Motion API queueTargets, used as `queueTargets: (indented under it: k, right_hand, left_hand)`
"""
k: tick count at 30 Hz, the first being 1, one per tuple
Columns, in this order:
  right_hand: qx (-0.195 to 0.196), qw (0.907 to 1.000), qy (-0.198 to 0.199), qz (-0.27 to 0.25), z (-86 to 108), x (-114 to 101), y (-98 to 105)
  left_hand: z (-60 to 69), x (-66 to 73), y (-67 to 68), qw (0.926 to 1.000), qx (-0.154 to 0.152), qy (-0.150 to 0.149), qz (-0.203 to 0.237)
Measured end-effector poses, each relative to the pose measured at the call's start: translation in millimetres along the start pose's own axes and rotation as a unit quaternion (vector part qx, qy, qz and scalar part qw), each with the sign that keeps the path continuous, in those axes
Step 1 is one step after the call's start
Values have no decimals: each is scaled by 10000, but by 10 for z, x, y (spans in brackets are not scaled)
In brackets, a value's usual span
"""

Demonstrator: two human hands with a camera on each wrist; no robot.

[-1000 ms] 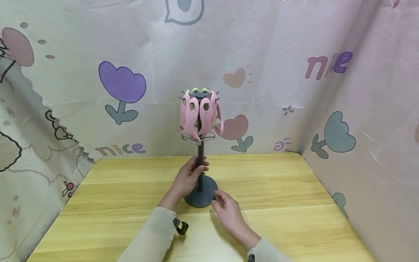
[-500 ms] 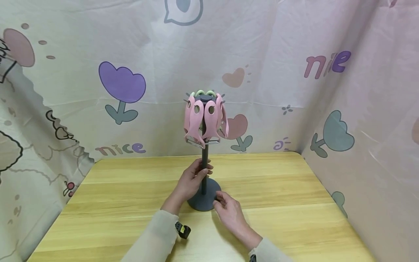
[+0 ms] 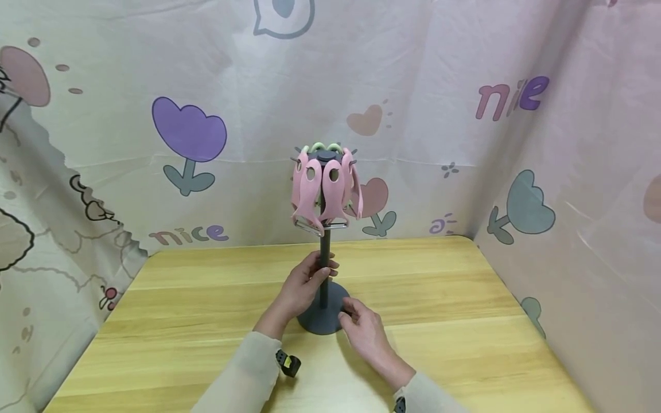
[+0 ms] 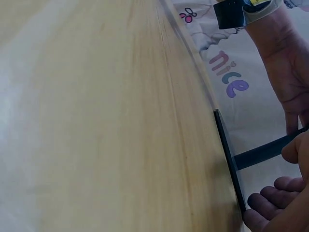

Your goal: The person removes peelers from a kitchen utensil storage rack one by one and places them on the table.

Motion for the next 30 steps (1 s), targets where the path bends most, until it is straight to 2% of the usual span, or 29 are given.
queueTargets:
  k: [5,9,14,21,30]
  right_hand:
    - [-38,10000,30,-38,-5,3,7]
    - [-102,9999,5,-42,5,11,-3]
    - [-111,9999,-57,-12,23,31,-2]
    - [-101,9999,-39,13,23,31,-1]
    - [-97,9999,-54,-73,17,17,23]
  left_hand:
    - [-22,-12,-7,9979,-318,-80,550]
    - [-58,-21,6,9952,-522,51,830]
    - [-106,-40,11,9934,-731,391,790]
    - [-154,-11,16,9920,-961,585,565]
    - [-144,-24,13,9918,-932,712,509]
Point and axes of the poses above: each hand's wrist, its own z-axis away from the middle knuckle, its own y-axis out of the back of the hand, x = y × z, the point moved 9 cm from there along -z, towards the middle knuckle, and after that the axes turned 15 degrees about z, right-handed, at the moved point
